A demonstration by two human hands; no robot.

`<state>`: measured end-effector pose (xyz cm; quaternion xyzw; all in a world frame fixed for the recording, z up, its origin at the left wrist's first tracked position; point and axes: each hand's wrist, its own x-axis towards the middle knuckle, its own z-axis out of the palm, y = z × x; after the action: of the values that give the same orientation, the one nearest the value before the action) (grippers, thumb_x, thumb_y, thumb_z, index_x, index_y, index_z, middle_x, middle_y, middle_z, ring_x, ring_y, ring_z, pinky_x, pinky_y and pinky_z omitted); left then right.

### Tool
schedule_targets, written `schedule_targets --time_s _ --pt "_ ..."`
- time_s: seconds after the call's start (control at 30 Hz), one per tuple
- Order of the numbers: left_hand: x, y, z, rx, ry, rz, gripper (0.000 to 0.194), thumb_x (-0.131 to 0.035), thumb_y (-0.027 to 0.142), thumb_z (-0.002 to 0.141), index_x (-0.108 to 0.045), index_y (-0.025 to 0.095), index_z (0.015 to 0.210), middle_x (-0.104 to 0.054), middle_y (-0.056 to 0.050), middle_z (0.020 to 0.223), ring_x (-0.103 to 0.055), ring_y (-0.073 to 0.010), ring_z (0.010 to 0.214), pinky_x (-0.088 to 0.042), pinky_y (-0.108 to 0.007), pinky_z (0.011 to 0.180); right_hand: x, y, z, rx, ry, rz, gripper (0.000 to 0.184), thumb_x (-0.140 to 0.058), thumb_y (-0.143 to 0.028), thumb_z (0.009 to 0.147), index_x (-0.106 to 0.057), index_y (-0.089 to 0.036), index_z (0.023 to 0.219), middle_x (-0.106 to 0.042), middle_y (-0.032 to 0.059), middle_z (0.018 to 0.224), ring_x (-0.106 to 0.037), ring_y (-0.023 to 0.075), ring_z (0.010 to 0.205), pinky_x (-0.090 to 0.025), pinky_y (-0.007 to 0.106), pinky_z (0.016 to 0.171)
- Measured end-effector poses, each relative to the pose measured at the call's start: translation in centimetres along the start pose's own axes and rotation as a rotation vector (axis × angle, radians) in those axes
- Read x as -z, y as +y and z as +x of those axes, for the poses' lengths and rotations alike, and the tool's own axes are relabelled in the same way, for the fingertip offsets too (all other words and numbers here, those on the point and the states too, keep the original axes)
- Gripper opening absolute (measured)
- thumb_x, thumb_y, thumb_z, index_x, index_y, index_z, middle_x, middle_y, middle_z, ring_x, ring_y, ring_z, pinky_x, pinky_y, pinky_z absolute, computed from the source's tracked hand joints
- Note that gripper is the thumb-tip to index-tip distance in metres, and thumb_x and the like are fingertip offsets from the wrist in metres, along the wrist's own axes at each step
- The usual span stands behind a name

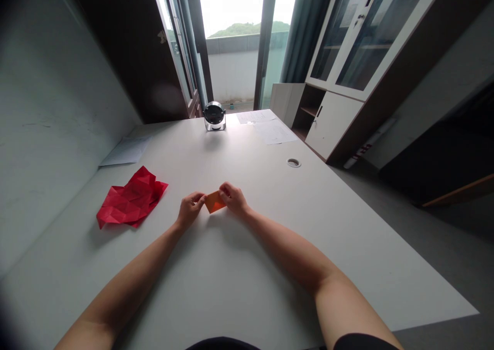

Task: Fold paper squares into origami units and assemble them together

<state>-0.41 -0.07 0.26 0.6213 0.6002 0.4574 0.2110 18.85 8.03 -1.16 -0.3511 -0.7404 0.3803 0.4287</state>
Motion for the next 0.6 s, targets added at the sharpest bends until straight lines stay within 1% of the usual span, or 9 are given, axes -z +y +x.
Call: schedule_targets --time_s 0.13,0.37,0.47,0.6 --pt "-0.12 -0.18 -0.06 -0.014 -0.002 0.003 0.033 -0.056 0.045 0.094 -0.073 0.018 0.085 -0.070 -0.003 0.078 -0.057 -0.0146 0.068 -0.044 -0.025 0.065 0.04 -0.10 0.00 -0.035 -0.004 0.026 0.024 -0.053 -0.043 0.091 -0.059 -0.020 0.086 -0.054 -0.0020 0.068 -0.047 0.0131 0.062 -0.039 0.025 0.060" --pt "-0.03 -0.38 -0.14 0.013 0.006 -0.053 0.035 -0.057 0.049 0.093 -0.073 0.019 0.087 -0.070 -0.003 0.075 -0.058 -0.0147 0.066 -0.045 -0.025 0.064 0.08 -0.23 0.07 -0.091 -0.066 0.133 0.029 -0.061 -0.049 0.087 -0.061 -0.020 0.092 -0.055 -0.0018 0.067 -0.050 0.0141 0.062 -0.041 0.026 0.058" --pt "-0.06 -0.43 -0.13 0.007 0.017 -0.057 0.034 -0.057 0.048 0.093 -0.072 0.018 0.086 -0.070 -0.003 0.076 -0.059 -0.0148 0.066 -0.046 -0.025 0.065 0.03 -0.05 0.14 -0.097 -0.087 0.147 0.031 -0.062 -0.050 0.086 -0.061 -0.019 0.090 -0.055 -0.0020 0.068 -0.049 0.0137 0.063 -0.041 0.026 0.059" --pt "-0.14 -0.54 -0.11 0.000 0.029 -0.058 0.032 -0.057 0.047 0.093 -0.071 0.019 0.087 -0.071 -0.003 0.079 -0.060 -0.0153 0.069 -0.046 -0.026 0.066 0.05 0.16 0.20 -0.088 -0.114 0.112 0.033 -0.060 -0.051 0.086 -0.062 -0.018 0.086 -0.057 -0.0008 0.069 -0.048 0.0136 0.064 -0.040 0.026 0.060"
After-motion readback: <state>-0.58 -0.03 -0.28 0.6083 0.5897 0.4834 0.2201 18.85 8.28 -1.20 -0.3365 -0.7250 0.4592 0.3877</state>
